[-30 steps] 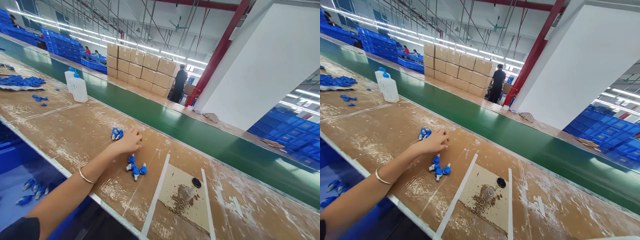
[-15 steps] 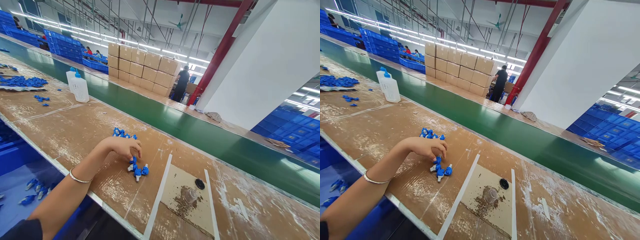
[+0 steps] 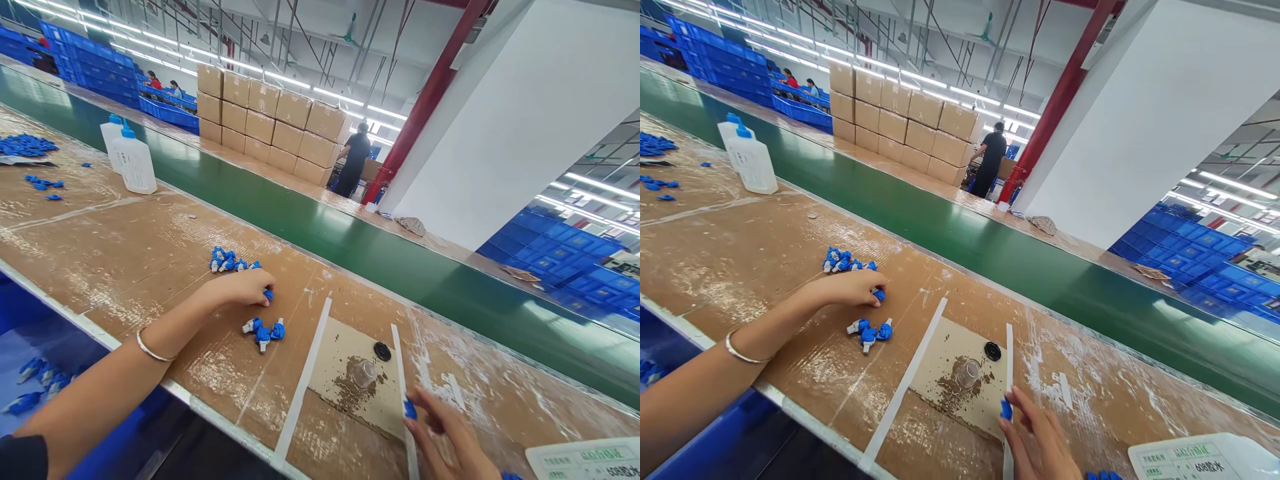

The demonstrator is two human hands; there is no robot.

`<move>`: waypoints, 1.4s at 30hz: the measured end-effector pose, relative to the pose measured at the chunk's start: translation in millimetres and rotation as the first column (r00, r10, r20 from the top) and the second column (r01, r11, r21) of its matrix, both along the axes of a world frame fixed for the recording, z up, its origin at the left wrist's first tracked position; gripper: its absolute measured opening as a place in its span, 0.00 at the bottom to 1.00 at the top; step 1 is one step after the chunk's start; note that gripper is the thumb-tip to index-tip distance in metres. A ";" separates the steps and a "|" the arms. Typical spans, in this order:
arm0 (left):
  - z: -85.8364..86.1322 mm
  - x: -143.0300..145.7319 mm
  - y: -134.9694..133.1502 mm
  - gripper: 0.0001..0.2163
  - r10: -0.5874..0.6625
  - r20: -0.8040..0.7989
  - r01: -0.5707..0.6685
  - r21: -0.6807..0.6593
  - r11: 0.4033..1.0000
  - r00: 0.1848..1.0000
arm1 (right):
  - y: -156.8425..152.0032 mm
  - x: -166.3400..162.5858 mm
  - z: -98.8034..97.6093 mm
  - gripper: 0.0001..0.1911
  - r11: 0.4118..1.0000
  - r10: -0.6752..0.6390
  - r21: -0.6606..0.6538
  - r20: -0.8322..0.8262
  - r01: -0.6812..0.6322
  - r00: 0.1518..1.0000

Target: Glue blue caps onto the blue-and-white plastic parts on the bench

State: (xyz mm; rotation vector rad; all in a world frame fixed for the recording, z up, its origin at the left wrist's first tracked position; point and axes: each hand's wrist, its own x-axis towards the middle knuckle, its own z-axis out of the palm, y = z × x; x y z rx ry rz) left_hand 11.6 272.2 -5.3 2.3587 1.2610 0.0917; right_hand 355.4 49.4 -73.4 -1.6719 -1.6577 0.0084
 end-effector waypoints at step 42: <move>-13.2 73.7 -88.2 0.18 0.371 0.768 0.540 -0.634 0.554 0.521 | 39.6 -146.4 12.0 0.25 0.955 0.072 0.289 -0.013 -0.065 0.997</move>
